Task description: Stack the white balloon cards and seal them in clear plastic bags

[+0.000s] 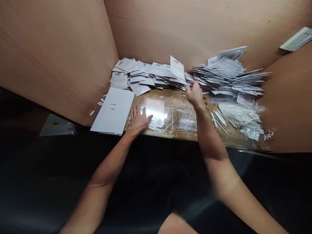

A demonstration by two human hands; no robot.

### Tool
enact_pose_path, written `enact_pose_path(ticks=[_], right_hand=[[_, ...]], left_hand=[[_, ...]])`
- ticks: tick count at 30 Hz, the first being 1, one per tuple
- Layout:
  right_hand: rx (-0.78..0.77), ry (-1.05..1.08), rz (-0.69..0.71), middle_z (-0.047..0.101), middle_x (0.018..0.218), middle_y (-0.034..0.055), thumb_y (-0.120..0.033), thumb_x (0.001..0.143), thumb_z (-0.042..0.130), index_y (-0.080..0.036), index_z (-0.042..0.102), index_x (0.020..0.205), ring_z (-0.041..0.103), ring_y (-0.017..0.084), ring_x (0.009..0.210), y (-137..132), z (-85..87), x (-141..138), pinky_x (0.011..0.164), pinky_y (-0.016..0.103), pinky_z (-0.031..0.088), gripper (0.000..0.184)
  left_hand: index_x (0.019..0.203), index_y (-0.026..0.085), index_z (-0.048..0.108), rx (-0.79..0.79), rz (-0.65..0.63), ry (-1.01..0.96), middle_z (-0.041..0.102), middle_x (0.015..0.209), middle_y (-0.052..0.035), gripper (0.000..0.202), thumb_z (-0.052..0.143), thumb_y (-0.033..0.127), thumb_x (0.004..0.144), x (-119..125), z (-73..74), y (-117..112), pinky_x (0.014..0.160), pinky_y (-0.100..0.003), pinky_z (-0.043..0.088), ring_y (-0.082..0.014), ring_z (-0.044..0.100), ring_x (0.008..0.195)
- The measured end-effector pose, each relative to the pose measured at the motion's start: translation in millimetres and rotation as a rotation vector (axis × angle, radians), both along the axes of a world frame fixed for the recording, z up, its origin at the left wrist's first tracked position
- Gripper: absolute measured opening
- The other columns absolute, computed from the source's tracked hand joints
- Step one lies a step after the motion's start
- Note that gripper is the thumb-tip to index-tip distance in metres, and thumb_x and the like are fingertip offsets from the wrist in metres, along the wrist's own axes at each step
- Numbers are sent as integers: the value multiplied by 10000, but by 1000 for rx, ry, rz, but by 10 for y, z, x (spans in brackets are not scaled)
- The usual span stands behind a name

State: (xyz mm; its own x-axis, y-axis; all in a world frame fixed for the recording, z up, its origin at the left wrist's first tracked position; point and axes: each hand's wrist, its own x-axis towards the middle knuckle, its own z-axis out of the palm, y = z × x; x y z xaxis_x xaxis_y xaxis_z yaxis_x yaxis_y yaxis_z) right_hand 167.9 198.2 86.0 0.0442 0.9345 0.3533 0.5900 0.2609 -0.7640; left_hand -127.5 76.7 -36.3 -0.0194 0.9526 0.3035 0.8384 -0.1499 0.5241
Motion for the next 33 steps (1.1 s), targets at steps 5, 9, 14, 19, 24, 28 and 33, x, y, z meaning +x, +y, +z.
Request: enact_pose_path(ticks=[5,9,14,19,24,28,33], right_hand=[[-248,-479,49,763,1314,276,-473,1120,564,-11,444,1630,709,383,1277,-1028,-872,-406,1218,652,426,699],[-180,-640,126,406,1761,317,-513,1138,444,32,309,1721,388,405,1666,-1450,-1198,-588,1362,593,271,810],[-117,-783,175,436,1737,332,-588,1139,390,62,352,1702,381,428,1670,-1424,-1215,-671,1358,581,283,862],[-114,-882,186,368,1769,342,-587,1150,367,34,354,1721,351,451,1683,-1550,-1236,-750,1344,611,284,844],[-122,-879,185,322,1783,359,-615,1143,395,24,398,1709,315,462,1696,-1659,-1235,-822,1348,616,251,854],[-106,-828,203,331,1772,374,-605,1139,432,32,445,1683,314,470,1692,-1686,-1242,-822,1347,630,228,838],[-67,-771,218,357,1754,388,-576,1133,472,40,466,1669,351,482,1672,-1687,-1295,-785,1337,636,242,817]], left_hand=[[1648,76,541,-43,-49,116,390,1768,-316,848,472,696,1074,158,-140,-249,1346,-696,286,-493,296,1697],[1682,83,500,-94,-103,207,377,1786,-288,792,434,631,1114,206,-55,-342,1387,-604,237,-434,275,1717],[1589,89,571,-171,-85,115,581,1649,-227,602,518,452,1112,188,156,-234,1311,-492,378,-368,502,1562],[1396,84,651,-305,44,-45,756,1354,-228,423,538,355,1091,212,421,-40,1124,-441,507,-355,689,1290],[1305,98,690,-493,122,-97,774,1276,-251,476,621,493,1049,200,524,74,983,-423,554,-385,745,1220],[1203,108,727,-461,124,49,713,1361,-277,411,637,473,1036,312,514,19,1097,-442,516,-410,676,1351],[1406,69,562,-399,104,20,715,1349,-284,458,656,286,1013,531,575,-36,1086,-441,521,-393,700,1304]])
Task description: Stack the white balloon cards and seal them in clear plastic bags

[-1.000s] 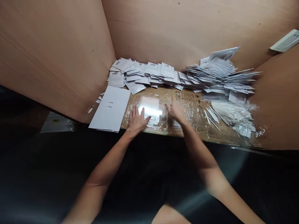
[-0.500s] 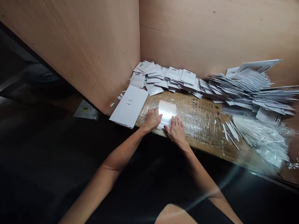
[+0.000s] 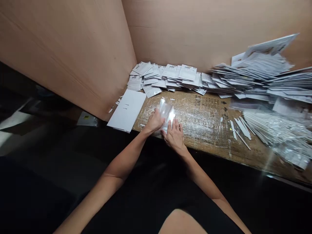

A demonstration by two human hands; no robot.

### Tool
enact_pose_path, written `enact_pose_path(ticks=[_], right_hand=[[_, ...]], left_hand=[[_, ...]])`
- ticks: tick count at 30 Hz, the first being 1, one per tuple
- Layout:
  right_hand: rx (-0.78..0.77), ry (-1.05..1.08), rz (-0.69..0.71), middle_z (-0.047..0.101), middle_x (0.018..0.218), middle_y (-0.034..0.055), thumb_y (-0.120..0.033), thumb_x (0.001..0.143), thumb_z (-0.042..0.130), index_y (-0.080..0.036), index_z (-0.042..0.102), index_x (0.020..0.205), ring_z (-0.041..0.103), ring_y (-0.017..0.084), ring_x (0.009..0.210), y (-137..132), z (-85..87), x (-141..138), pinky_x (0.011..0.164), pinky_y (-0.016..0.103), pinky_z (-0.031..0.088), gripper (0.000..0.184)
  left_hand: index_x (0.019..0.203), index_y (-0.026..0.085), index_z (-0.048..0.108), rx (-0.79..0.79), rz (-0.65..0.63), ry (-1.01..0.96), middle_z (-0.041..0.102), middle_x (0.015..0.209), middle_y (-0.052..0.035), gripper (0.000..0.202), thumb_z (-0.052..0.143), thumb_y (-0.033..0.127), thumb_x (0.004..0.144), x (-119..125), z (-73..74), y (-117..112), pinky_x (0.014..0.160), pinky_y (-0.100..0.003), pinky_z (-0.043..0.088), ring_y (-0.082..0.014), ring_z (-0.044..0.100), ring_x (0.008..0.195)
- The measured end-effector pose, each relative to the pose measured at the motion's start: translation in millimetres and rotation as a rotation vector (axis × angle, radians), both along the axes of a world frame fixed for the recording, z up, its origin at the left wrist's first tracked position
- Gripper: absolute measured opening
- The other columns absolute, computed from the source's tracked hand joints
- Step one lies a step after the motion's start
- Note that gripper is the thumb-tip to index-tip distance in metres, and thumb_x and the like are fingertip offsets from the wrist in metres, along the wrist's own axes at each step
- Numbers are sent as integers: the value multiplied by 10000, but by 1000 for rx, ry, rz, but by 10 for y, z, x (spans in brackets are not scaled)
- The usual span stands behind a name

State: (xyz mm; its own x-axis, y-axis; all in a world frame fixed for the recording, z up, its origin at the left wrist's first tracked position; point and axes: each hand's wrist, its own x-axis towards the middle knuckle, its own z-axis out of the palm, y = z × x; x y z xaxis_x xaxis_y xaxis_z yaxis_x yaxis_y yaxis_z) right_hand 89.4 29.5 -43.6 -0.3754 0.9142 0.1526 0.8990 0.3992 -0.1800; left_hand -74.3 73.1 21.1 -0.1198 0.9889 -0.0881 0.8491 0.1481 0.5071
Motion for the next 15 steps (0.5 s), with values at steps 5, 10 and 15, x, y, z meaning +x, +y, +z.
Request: enact_pose_path(ticks=[5,10,15], right_hand=[[41,33,14,391,1739,382,-475,1138,457,44,470,1663,398,492,1643,3,-32,39,1319,638,271,739],[19,30,50,411,1726,386,-407,1131,441,47,473,1658,393,497,1646,-14,-4,39,1320,647,252,696],[-45,90,23,377,1754,368,-542,1137,457,-12,425,1704,357,478,1666,-11,69,28,1326,642,244,777]], left_hand=[[1502,96,480,-66,47,-133,765,1252,-235,579,657,371,1024,181,53,8,1005,-438,557,-387,759,1183],[1650,126,387,90,-90,-90,698,1441,-228,730,639,210,970,317,-60,-39,1227,-525,451,-382,684,1350],[1610,152,459,101,11,-454,669,1476,-189,881,799,220,800,-171,-248,59,1199,-511,520,-387,667,1361]])
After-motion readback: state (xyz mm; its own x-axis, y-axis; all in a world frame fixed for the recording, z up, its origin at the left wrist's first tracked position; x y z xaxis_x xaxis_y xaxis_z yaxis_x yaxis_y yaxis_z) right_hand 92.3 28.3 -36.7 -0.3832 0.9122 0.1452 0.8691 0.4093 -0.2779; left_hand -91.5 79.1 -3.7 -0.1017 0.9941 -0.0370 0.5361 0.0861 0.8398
